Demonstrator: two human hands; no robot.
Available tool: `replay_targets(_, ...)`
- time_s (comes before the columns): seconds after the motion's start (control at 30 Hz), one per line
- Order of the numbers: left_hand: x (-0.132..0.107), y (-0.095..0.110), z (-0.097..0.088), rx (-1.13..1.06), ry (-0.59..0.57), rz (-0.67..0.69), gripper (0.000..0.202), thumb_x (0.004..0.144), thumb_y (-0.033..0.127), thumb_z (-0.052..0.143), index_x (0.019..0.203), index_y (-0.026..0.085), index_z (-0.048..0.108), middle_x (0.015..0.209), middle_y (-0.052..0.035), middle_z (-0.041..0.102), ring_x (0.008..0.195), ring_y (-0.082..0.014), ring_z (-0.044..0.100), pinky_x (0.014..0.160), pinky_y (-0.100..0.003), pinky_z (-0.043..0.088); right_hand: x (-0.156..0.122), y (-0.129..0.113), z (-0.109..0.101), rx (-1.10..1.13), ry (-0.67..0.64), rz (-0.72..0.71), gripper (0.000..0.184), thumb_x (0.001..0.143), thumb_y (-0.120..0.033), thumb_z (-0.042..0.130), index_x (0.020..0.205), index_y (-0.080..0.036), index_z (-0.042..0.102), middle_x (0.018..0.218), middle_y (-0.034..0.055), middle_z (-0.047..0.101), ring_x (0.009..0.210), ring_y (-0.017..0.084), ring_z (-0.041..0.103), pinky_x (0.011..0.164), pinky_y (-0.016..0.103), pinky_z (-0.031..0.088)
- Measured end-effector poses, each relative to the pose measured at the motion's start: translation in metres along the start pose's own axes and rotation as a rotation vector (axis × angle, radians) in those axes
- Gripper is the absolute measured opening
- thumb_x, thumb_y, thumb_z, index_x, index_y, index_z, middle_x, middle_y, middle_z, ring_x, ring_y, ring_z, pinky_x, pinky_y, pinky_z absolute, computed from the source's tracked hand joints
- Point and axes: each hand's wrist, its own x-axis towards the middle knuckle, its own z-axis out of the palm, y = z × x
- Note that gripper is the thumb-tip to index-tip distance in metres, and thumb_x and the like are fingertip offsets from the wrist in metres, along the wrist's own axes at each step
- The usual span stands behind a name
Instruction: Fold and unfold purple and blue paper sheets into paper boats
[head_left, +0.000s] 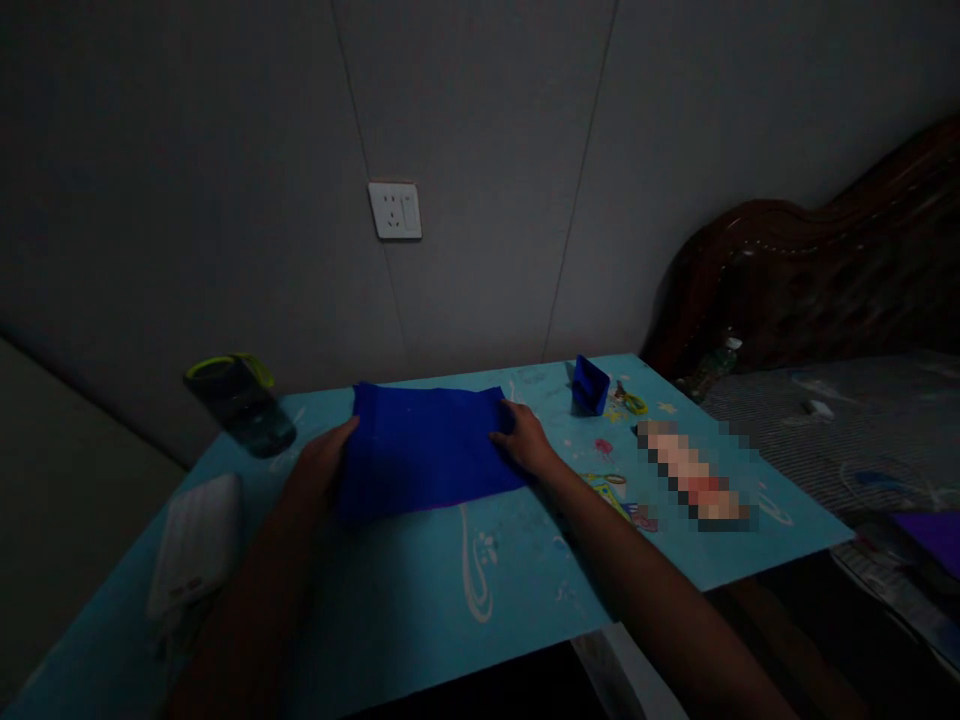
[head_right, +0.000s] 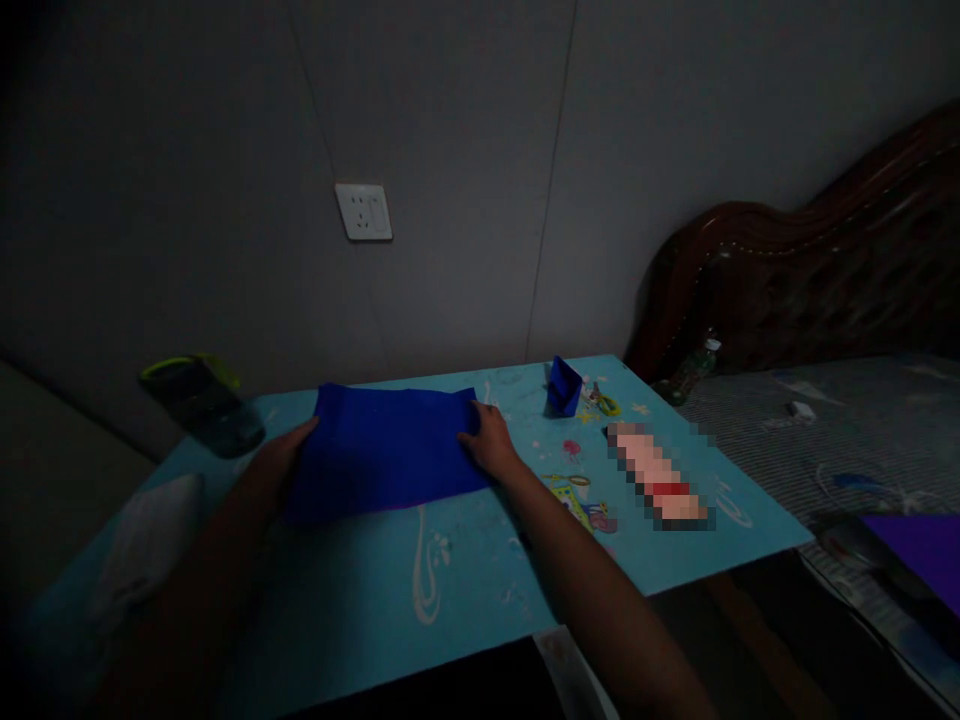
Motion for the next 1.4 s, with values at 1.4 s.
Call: replay_targets(1.4, -0.031, 0.014, 0.013, -0.077, 0.189, 0.186, 0.049, 0.048, 0.033, 0.089, 0.087, 0.015, 0.067, 0.089, -0.0103, 0.076, 0.090, -0.0302, 0.072, 0.079, -0.042, 0.061, -0.011, -0.024, -0.035, 0.714, 0.398, -0.081, 0.045, 0.070, -0.053, 0.075, 0.092, -0.014, 0.067, 0.091, 0.0097, 0.074, 0.084, 0.024, 0.066, 0.080, 0.040, 0.053)
